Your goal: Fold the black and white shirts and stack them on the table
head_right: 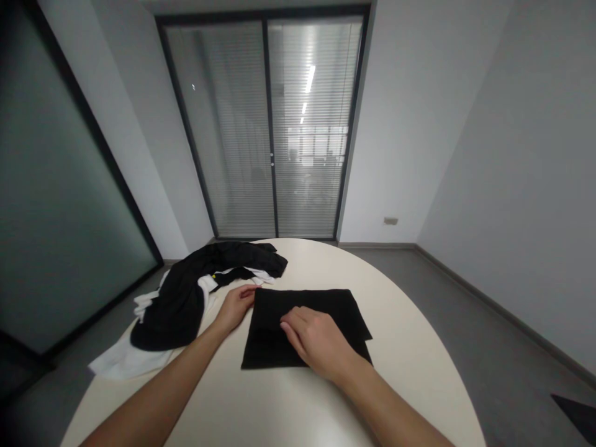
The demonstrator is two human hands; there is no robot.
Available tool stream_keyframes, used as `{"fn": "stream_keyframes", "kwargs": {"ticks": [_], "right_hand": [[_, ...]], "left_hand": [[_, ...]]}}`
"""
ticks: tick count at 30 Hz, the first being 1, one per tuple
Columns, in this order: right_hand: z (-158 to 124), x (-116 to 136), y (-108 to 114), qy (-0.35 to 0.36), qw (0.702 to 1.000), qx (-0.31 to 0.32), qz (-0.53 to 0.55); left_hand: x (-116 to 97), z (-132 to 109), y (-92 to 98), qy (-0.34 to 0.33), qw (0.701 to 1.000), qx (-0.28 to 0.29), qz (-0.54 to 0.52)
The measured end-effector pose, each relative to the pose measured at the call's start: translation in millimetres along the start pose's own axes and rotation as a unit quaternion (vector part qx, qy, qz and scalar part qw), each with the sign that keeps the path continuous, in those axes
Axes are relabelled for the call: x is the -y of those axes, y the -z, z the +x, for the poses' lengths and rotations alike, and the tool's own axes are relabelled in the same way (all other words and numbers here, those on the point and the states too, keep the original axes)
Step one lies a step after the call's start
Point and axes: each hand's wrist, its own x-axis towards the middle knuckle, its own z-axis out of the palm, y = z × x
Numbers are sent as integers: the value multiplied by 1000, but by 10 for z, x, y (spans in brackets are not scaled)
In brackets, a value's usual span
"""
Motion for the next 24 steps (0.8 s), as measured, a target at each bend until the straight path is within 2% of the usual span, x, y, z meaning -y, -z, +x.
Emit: {"fn": "stream_keyframes", "kwargs": {"ticks": [5, 9, 11, 13, 16, 20, 24], "right_hand": [[-2, 43, -50, 26, 999, 42, -9], [12, 50, -57, 41, 995, 87, 3], [-1, 0, 28, 52, 993, 98, 46], [-41, -106, 172, 48, 991, 92, 85], [-148, -356, 413, -17, 992, 80, 100], [-317, -714, 580, -134, 972, 132, 142], [-406, -911, 536, -201, 953, 180, 138]], "left_hand": [[-81, -54, -15, -2, 998, -33, 62], [-227, -181, 21, 8, 991, -57, 120], [-348, -272, 40, 21, 988, -24, 153], [-484, -365, 54, 45, 977, 44, 205], [-659, -472, 69, 68, 954, 123, 264], [-780, -540, 66, 84, 947, 175, 257], [-848, -541, 35, 122, 957, 188, 182]]}}
